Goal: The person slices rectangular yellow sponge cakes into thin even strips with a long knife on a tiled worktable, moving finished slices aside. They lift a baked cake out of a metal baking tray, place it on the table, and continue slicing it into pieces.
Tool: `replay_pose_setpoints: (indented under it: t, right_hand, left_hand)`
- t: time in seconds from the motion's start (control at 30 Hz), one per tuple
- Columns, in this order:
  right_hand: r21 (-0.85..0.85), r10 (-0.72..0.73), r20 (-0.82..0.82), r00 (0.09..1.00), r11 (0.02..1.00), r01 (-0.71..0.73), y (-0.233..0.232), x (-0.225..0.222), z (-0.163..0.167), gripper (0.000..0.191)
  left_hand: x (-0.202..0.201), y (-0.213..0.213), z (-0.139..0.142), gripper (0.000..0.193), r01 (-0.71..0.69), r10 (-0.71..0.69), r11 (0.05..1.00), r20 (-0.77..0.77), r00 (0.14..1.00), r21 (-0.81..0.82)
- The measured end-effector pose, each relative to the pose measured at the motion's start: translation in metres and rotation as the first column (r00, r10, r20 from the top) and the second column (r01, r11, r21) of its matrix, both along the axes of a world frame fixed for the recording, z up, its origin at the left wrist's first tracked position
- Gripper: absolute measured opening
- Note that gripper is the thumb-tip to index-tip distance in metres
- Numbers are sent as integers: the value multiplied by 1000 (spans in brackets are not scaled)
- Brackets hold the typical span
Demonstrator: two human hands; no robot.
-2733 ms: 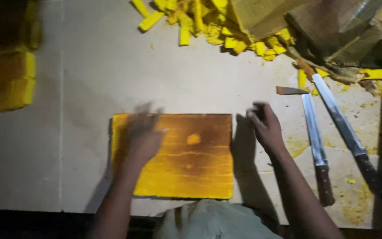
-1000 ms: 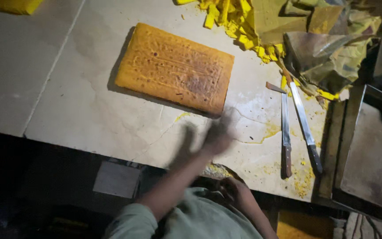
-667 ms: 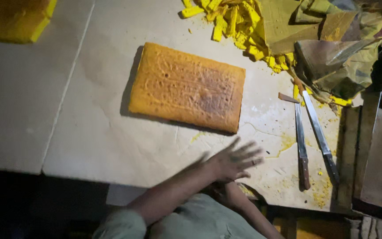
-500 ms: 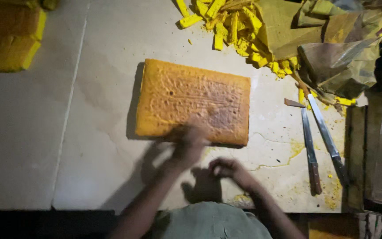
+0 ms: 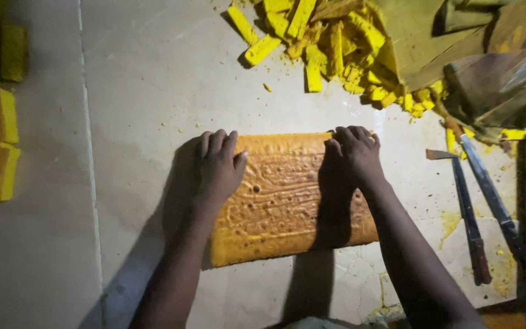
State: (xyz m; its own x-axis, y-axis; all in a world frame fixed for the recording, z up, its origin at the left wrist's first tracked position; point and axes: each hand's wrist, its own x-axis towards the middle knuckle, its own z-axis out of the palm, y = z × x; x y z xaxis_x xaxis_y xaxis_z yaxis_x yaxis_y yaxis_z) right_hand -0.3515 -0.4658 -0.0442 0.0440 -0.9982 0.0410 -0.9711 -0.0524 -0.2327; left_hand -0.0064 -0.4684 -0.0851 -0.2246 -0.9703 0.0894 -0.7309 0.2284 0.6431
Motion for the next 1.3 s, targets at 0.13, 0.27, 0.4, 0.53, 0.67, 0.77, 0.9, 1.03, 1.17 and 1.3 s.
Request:
replay_pose_setpoints:
  t: [0.13, 0.27, 0.4, 0.53, 0.67, 0.77, 0.9, 1.03, 1.17, 1.3]
  right_hand:
    - [80, -13, 25, 1000, 997, 11, 62, -7, -1, 38]
    - [42, 10, 28, 1000, 999, -12, 138, -12, 16, 45]
    - [-62, 37, 190, 981, 998, -25, 202, -41, 37, 51]
    - [125, -176, 375, 910, 982, 138, 256, -111, 47, 40]
    - [-23, -183, 242, 953, 981, 194, 297, -200, 44, 40]
    - [3, -279, 156, 948, 959, 282, 321, -264, 38, 46]
    - [-17, -348, -48, 936, 937, 348, 346, -317, 18, 54]
    - [-34, -340, -101, 935, 940, 338, 366, -339, -4, 56]
    - [-79, -265, -40, 963, 962, 262, 376, -349, -12, 66]
    - [107, -461, 314, 830, 886, 452, 395, -333, -13, 60]
  left_hand:
    - [-10, 58, 2, 63, -35, 36, 997, 21, 999, -75]
    - [-19, 136, 41, 70, -25, 19, 995, 62, 998, 97]
    - [-49, 220, 112, 86, 162, -218, 972, 410, 885, 169]
    - [-98, 308, 213, 101, 702, -769, 606, 51, 637, 373]
    - [-138, 342, 313, 64, 752, -760, 645, -226, 610, -137]
    - [-187, 365, 370, 27, 669, -719, 694, -271, 639, -265]
    - [-256, 395, 414, 20, 758, -556, 652, -692, 461, -19]
    - [-274, 421, 430, 24, 743, -478, 666, -802, 359, -63]
    - [-251, 444, 420, 24, 631, -534, 760, -705, 466, -159]
    - [-199, 450, 373, 19, 412, -526, 849, -452, 720, -333]
